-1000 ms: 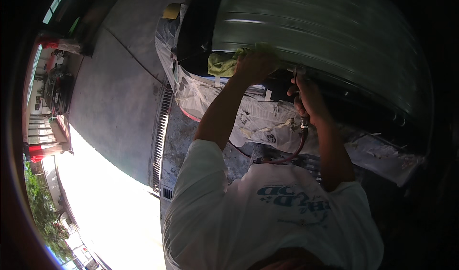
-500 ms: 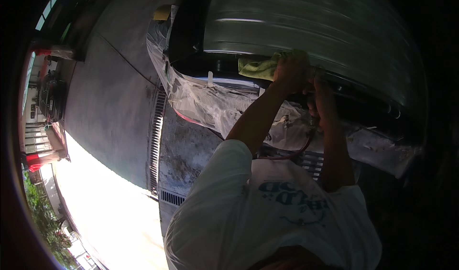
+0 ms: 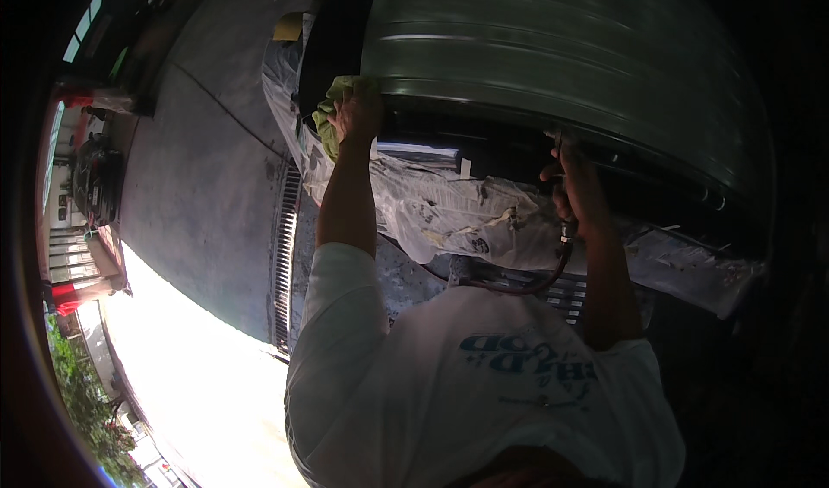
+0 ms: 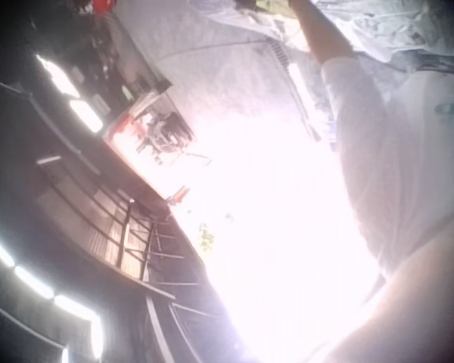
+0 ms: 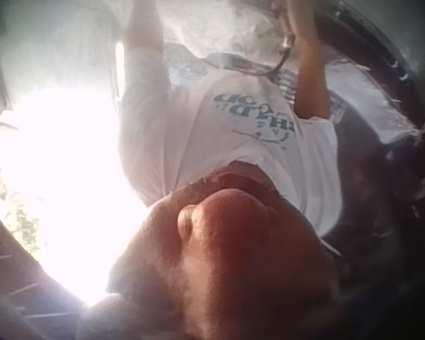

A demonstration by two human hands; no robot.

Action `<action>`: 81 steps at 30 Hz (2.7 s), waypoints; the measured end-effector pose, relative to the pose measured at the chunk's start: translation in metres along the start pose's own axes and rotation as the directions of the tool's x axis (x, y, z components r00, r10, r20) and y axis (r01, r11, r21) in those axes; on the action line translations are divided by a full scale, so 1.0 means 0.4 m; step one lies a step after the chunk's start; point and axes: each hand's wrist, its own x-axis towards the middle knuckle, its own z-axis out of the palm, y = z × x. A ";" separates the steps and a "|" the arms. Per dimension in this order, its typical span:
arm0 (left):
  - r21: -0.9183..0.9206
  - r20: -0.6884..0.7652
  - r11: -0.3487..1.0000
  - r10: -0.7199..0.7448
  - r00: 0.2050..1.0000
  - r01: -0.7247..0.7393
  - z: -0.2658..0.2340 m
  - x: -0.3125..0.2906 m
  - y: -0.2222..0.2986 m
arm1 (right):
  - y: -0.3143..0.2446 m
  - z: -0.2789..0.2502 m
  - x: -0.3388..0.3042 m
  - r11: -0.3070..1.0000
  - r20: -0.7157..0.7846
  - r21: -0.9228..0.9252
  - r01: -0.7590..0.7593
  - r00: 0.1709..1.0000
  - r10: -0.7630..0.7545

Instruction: The person wipes the hood of a silver car with a green cloth while holding a spray nozzle in the other hand. They repeatedly wipe the same areas of the hood, moving the cloth back and forth across the surface.

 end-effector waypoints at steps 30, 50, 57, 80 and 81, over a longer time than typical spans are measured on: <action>0.134 -0.248 0.966 0.247 0.937 -0.219 0.045 -0.052 -0.019 | -0.027 0.340 0.227 0.989 0.294 0.148 -0.013 0.955 -0.031; -0.152 0.035 0.760 0.643 0.765 -0.632 0.107 -0.288 0.570 | -0.012 -0.217 0.030 0.993 -0.041 0.120 0.002 0.999 0.003; 0.007 0.159 0.709 0.696 0.701 -0.705 0.119 -0.306 0.637 | -0.035 -0.191 0.010 0.996 0.032 0.092 -0.004 0.999 0.001; -0.689 0.044 0.710 0.240 0.970 -0.145 0.187 -0.209 0.643 | 0.138 -0.451 -0.194 0.936 -0.351 0.341 0.081 0.935 0.047; -0.834 0.032 0.551 0.104 0.994 -0.031 0.204 -0.207 0.641 | 0.145 -0.459 -0.209 0.934 -0.360 0.346 0.083 0.932 0.051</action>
